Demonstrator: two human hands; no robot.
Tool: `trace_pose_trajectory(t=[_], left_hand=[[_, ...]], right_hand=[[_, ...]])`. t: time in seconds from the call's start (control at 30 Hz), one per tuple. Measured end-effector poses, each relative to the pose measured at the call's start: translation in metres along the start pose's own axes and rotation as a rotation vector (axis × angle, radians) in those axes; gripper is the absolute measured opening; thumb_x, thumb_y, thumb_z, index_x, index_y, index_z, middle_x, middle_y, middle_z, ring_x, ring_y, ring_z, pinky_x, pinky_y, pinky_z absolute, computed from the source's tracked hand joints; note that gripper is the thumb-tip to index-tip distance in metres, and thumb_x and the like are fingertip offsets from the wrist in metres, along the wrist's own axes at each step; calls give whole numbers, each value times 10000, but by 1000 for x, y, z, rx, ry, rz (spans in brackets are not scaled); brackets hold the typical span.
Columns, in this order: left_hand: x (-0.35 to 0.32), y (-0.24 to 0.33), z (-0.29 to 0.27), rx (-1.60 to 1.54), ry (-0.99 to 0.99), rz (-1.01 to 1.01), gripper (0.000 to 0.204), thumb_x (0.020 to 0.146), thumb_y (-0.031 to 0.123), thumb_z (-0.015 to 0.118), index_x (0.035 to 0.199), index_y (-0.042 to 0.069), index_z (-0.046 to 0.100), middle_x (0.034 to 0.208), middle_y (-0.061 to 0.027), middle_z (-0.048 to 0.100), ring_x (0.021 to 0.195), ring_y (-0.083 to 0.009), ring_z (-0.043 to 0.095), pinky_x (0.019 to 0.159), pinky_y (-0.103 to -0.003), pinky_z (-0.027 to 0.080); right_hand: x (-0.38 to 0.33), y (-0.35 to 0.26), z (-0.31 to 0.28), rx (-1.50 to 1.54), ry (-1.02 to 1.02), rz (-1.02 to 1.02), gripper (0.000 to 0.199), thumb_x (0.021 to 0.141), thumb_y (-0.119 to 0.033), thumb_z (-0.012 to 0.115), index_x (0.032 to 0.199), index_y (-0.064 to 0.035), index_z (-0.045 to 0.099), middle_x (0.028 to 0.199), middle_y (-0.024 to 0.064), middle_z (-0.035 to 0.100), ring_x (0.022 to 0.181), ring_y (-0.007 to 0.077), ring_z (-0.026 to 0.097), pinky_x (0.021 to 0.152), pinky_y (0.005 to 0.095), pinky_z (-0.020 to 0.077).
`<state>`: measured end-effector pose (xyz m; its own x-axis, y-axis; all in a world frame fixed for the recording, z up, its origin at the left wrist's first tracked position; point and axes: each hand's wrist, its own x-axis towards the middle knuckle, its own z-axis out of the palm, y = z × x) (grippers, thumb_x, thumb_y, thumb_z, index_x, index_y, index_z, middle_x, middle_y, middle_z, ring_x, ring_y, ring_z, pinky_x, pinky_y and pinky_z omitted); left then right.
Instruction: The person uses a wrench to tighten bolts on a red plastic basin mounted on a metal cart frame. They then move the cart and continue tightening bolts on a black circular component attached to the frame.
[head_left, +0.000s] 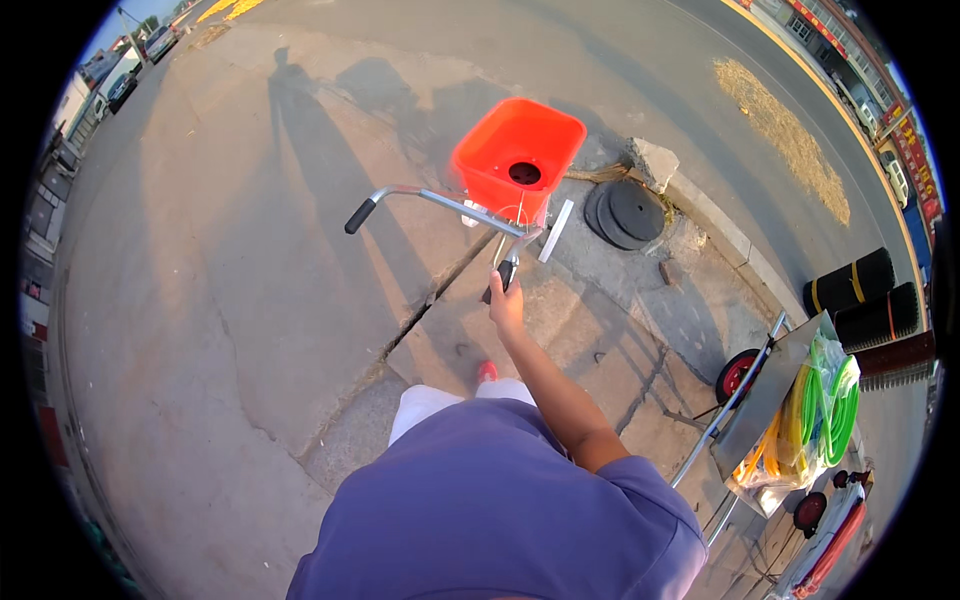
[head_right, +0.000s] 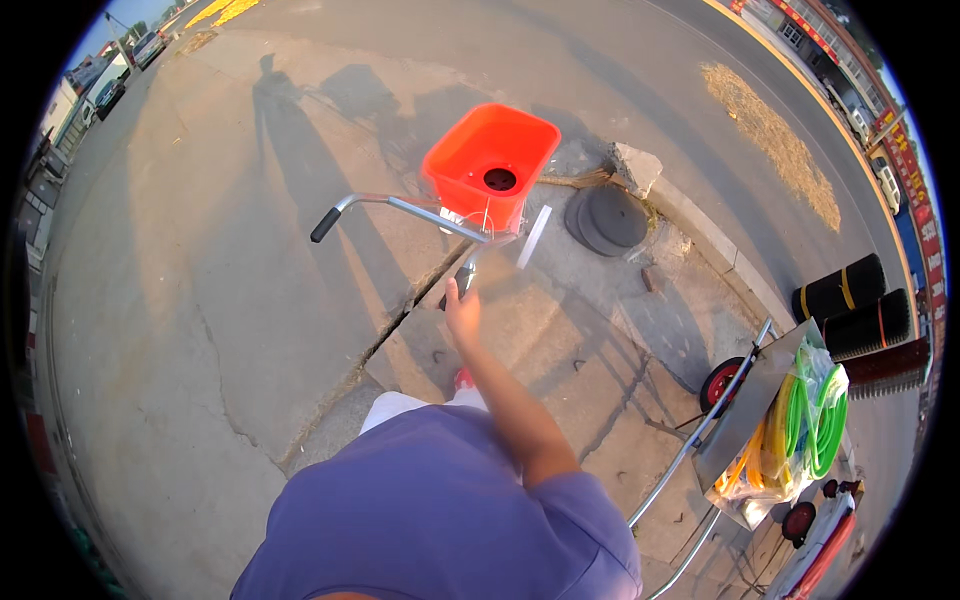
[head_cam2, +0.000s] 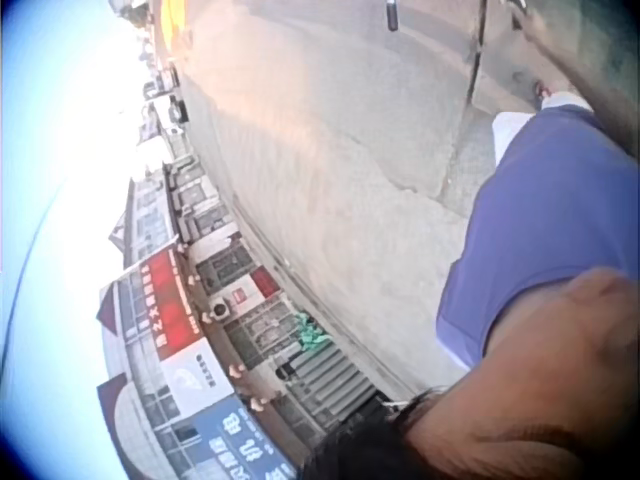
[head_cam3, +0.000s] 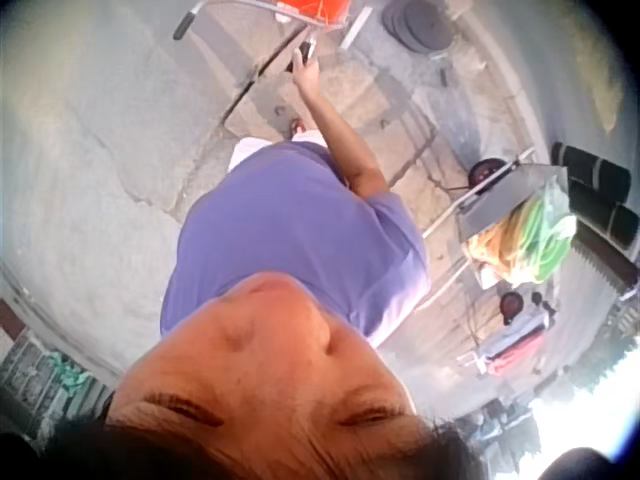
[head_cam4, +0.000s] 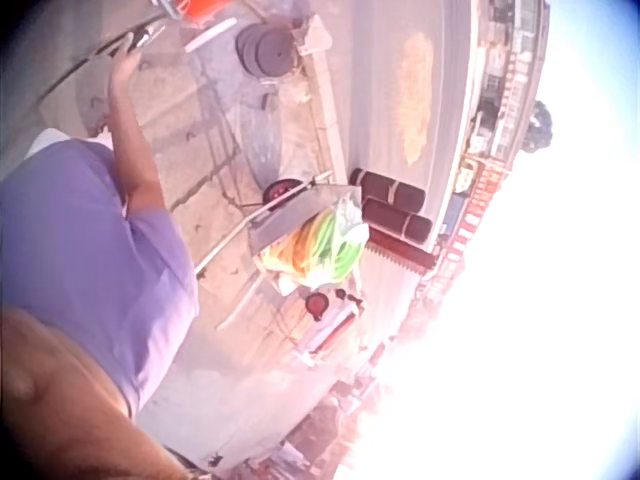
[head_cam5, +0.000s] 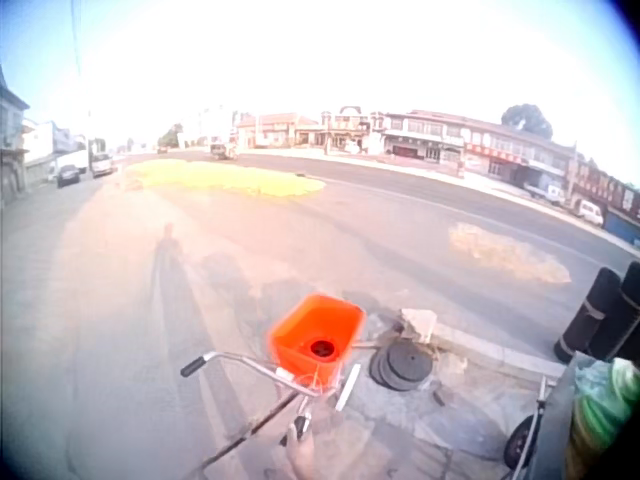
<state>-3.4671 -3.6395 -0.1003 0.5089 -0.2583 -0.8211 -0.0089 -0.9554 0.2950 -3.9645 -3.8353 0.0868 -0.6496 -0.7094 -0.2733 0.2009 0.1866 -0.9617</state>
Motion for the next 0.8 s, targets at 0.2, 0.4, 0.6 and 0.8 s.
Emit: trace_pose_trajectory(t=[0.2,0.4,0.6,0.8], left_hand=[[-15,79,83,39,-80,75,193,859,251,517,811,65,541,612,-31,510,476,-163,495,439,-311,430],[6,243,171,27,-106,313,167,863,222,506,796,73,540,569,-22,495,434,-157,487,412,-300,426],[-15,380,258,-30,-295,596,218,881,272,543,952,66,537,765,-34,575,609,-122,563,486,-276,475],[-30,395,266,90,-299,577,241,879,273,567,960,47,541,749,-50,589,583,-127,582,467,-266,472]], right_hand=[[144,7,-11,-3,85,-84,385,896,-407,540,908,-24,501,644,61,577,506,134,544,442,286,395],[290,68,-70,-373,279,103,428,895,-455,506,872,-28,497,640,81,619,427,140,469,402,299,362],[327,66,-90,-360,161,179,456,897,-467,493,895,-11,510,659,106,628,401,154,461,366,318,354],[268,38,-16,-356,86,99,454,897,-437,498,928,14,543,664,98,604,578,179,577,595,324,461]])
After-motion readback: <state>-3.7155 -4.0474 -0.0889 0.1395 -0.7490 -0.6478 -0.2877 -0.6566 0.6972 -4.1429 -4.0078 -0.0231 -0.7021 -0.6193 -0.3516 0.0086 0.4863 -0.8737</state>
